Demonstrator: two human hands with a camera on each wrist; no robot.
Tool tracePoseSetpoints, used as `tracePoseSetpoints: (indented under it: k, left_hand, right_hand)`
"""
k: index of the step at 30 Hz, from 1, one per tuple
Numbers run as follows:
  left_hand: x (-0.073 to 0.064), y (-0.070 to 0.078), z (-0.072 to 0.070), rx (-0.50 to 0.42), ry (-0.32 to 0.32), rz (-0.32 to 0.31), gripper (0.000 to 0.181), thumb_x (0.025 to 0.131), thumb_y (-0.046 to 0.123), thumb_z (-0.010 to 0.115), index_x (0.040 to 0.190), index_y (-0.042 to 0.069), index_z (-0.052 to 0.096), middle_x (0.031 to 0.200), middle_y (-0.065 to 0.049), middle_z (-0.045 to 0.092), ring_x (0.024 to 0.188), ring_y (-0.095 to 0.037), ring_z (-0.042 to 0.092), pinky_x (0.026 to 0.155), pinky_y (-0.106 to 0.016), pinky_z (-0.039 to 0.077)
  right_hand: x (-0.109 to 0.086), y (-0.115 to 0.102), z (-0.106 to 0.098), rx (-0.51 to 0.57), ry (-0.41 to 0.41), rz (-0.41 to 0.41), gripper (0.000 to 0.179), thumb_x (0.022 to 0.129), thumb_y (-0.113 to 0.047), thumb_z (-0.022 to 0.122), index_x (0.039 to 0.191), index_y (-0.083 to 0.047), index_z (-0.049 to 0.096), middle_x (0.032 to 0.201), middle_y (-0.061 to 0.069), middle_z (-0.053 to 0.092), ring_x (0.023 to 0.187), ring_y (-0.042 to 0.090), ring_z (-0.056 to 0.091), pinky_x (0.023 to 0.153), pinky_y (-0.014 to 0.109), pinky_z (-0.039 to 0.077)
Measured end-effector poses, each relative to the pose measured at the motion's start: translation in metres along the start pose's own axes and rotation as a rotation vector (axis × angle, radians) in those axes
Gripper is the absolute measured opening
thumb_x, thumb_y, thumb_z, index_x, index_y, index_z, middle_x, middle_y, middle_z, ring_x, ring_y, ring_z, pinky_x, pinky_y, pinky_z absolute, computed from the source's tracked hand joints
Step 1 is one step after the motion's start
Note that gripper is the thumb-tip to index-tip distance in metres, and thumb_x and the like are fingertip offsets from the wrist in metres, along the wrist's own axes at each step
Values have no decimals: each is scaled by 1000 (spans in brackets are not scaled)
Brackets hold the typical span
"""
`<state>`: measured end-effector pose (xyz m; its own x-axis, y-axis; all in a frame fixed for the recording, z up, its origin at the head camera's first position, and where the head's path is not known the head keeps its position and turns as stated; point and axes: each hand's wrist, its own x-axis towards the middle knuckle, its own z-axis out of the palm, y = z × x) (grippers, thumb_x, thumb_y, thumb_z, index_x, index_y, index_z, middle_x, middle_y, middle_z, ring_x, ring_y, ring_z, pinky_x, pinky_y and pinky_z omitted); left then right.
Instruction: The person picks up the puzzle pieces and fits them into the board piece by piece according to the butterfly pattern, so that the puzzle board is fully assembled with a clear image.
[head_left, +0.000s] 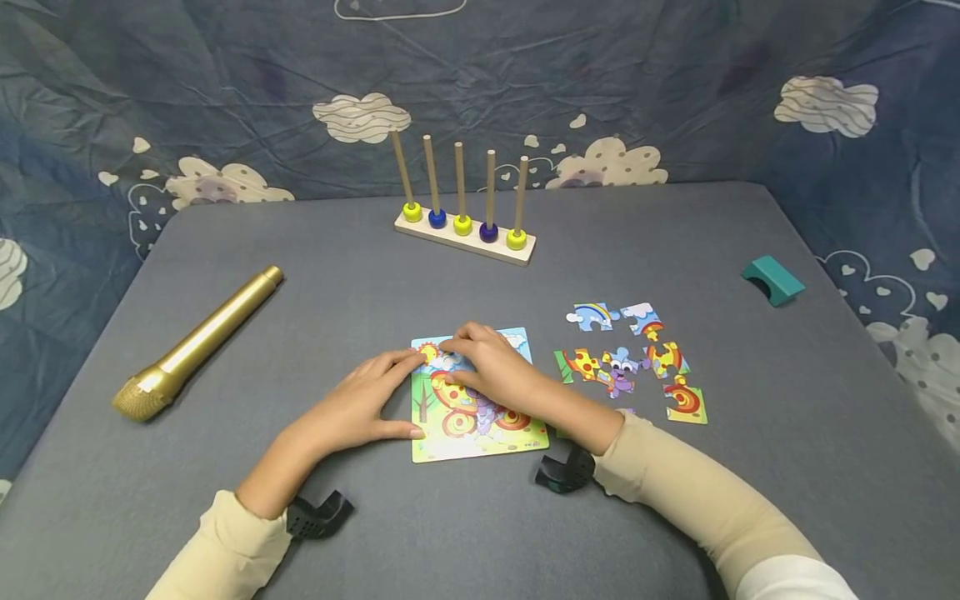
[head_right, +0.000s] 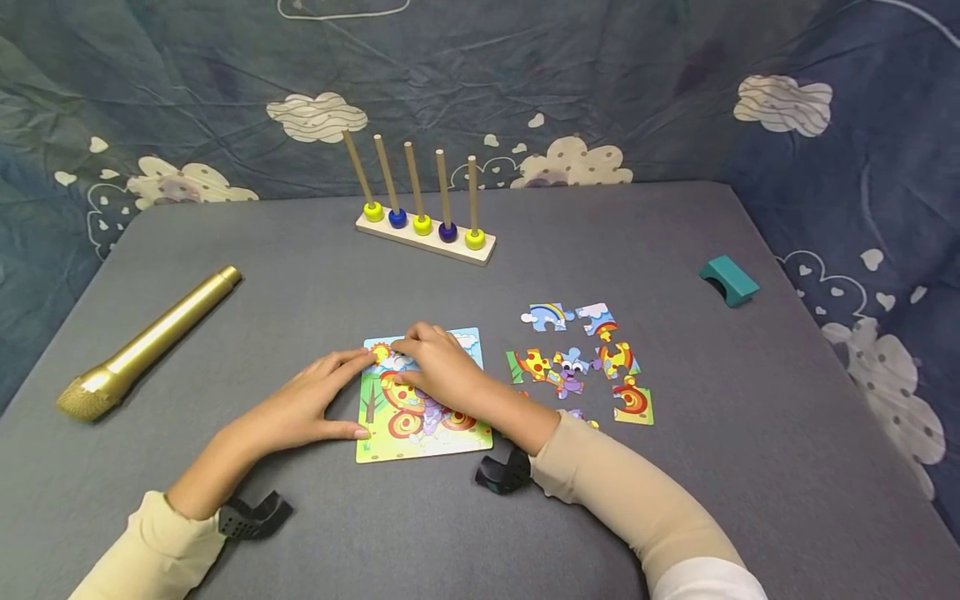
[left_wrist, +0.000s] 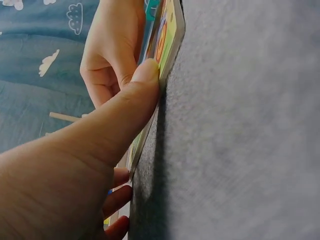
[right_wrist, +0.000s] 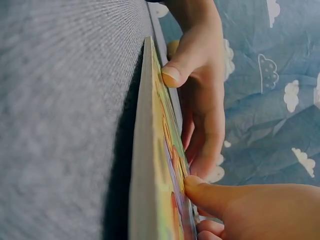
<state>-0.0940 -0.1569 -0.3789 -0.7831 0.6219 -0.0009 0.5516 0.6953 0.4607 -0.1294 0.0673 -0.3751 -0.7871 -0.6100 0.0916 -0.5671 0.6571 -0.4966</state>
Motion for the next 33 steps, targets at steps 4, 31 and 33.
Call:
tracePoseSetpoints:
  k: [4,31,33]
  left_hand:
    - [1,0,-1,8,-25,3,83,72,53,67,140,19,35,139,-9,29,121,-28,33,96,-46,30]
    - [1,0,1,10,-30,-16,82,71,52,68,139,20,35,139,-9,29,122,-28,31,97,-47,28]
    - [2,0,1,9,-33,-16,82,72,52,68,139,20,35,140,-9,28,123,-28,31,97,-47,28]
  right_hand:
    - [1,-1,-1,-8,-3,12,42,81,-27,67,120,-12,59,102,2,49,88,16,45,77,30,38]
    - [-55,26,-90,228,281,45,59,77,-24,71,129,-11,47,128,4,44,118,22,40,93,46,34]
    - [-62,38,-94,222,314,65,60,77,-22,72,129,-10,47,128,4,45,116,23,41,93,46,34]
